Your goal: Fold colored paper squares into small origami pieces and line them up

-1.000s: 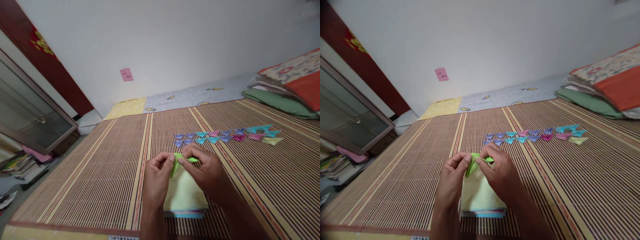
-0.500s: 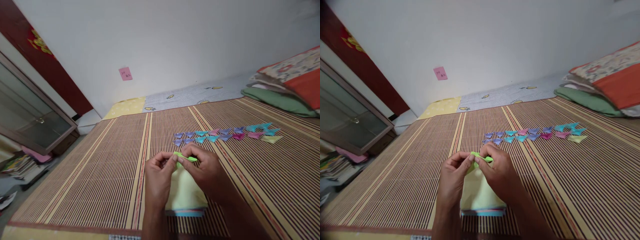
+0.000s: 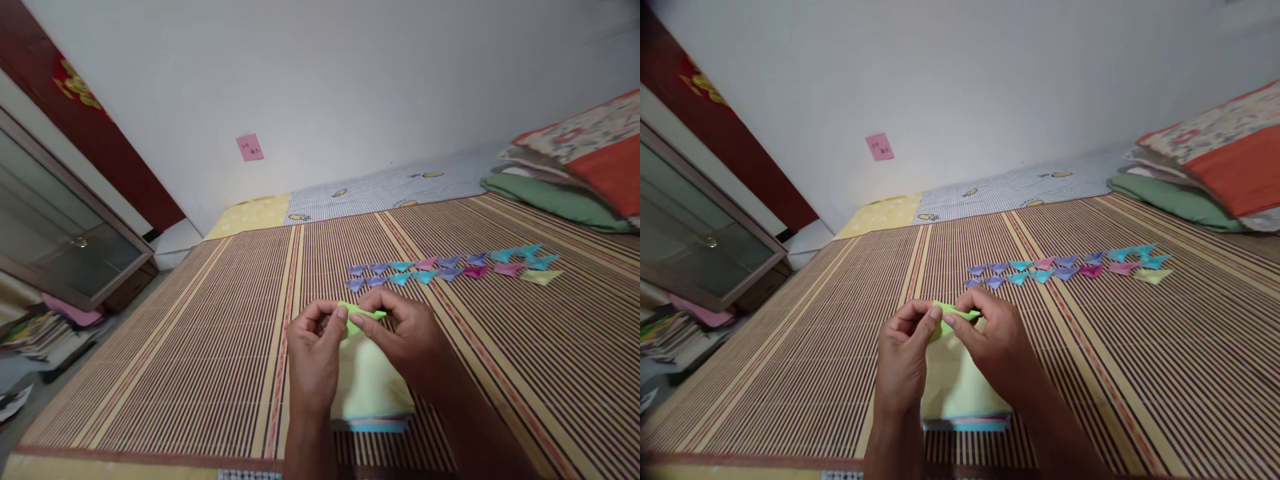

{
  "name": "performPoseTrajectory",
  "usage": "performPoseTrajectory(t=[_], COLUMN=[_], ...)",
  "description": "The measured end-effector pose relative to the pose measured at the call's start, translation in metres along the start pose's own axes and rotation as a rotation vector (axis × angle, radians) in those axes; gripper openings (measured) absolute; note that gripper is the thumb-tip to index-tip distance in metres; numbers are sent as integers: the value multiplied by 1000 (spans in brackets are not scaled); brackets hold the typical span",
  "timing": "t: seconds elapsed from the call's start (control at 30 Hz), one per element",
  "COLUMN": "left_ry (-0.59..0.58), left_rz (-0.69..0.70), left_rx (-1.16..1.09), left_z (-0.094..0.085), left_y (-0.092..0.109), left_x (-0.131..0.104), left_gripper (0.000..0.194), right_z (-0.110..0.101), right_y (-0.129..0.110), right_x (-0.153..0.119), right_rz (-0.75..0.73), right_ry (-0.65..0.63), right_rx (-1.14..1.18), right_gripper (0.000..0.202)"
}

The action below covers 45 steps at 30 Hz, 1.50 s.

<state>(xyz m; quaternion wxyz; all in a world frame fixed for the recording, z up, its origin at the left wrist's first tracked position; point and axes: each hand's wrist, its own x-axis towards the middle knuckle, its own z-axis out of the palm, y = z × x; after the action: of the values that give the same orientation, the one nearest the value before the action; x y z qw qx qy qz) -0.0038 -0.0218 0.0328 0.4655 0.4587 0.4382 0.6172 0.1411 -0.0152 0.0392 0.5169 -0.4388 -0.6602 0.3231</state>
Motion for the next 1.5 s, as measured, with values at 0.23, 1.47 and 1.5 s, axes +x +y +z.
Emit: performPoseTrajectory(t=[0.23,1.47,1.5], left_ry=[61,-55,-74], left_rz=[12,-55,-34], left_rx=[-131,-27,22], left_z=[-2,-3,-1], left_y=[-8,-2,-1], left_x=[2,2,1], left_gripper=[19,20,20], right_z=[9,-27,-25], right_y=[8,15,14], right_x=[-2,5,5], right_rz=[83,73,73], right_ry=[148,-205,-161], right_rx=[202,59,66], right_gripper=[14,24,22])
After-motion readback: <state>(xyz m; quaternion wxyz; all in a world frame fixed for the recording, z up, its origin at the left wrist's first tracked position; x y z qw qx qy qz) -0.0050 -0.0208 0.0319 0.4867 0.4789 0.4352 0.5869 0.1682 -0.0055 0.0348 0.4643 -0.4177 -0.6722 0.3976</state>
